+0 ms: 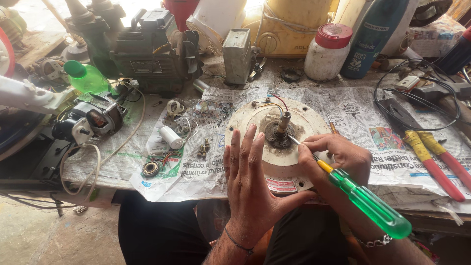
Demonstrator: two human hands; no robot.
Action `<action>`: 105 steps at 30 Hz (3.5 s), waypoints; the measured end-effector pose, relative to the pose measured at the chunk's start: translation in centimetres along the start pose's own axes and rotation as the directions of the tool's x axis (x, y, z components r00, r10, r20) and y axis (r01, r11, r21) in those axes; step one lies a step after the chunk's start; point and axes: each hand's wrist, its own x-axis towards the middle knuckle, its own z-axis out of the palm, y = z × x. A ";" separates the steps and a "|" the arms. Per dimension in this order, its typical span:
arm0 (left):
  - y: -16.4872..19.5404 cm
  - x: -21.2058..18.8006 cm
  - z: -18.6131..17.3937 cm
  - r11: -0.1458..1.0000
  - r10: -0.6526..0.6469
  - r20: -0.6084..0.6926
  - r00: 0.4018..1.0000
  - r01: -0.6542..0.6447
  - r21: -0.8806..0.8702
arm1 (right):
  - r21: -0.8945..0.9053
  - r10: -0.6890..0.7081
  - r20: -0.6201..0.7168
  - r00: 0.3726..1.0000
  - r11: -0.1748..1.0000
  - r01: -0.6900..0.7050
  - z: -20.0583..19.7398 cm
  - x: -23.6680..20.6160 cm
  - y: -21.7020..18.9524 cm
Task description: The person uses a screwdriver to scrape and clean the central shaft area of a circular motor component. They repeatedly scrape around the shaft and wires, occasionally rotating the component to access different sides.
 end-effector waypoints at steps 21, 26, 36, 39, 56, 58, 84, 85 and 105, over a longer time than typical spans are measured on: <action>-0.2 0.2 -0.9 1.000 0.016 -0.011 1.000 -0.017 -0.011 | -0.129 0.098 0.019 0.995 0.987 -0.095 -0.7 2.5 -0.9; -0.4 0.0 -1.3 1.000 0.006 -0.015 1.000 -0.006 -0.022 | -0.058 0.138 0.085 0.987 0.989 -0.133 -1.6 2.6 0.0; 0.0 0.0 -1.1 0.999 0.021 -0.008 1.000 -0.021 -0.024 | -0.109 0.128 0.156 0.979 0.988 -0.112 -2.1 2.3 -0.7; -0.2 0.0 -1.0 0.999 0.020 -0.002 1.000 -0.020 -0.026 | -0.128 0.118 0.194 0.974 0.987 -0.094 -2.4 2.6 -0.9; -0.1 0.2 -1.2 0.999 0.023 -0.009 1.000 -0.024 -0.031 | -0.076 0.174 0.262 0.949 0.984 -0.159 -2.6 3.7 0.4; -0.1 0.3 -1.1 0.999 0.023 -0.007 1.000 -0.023 -0.038 | -0.127 0.231 0.264 0.936 0.971 -0.204 -2.4 4.0 0.3; -0.7 0.2 -0.9 0.999 0.023 -0.005 1.000 -0.023 -0.024 | -0.028 0.198 0.245 0.949 0.980 -0.197 -0.2 4.2 0.1; -0.6 0.3 -0.8 1.000 0.024 -0.009 1.000 -0.024 -0.019 | -0.008 0.186 0.250 0.950 0.982 -0.190 -0.3 4.3 0.1; -0.2 0.5 -0.9 0.999 0.024 -0.020 1.000 -0.024 -0.032 | -0.029 0.144 0.310 0.940 0.989 -0.142 -1.6 5.4 0.4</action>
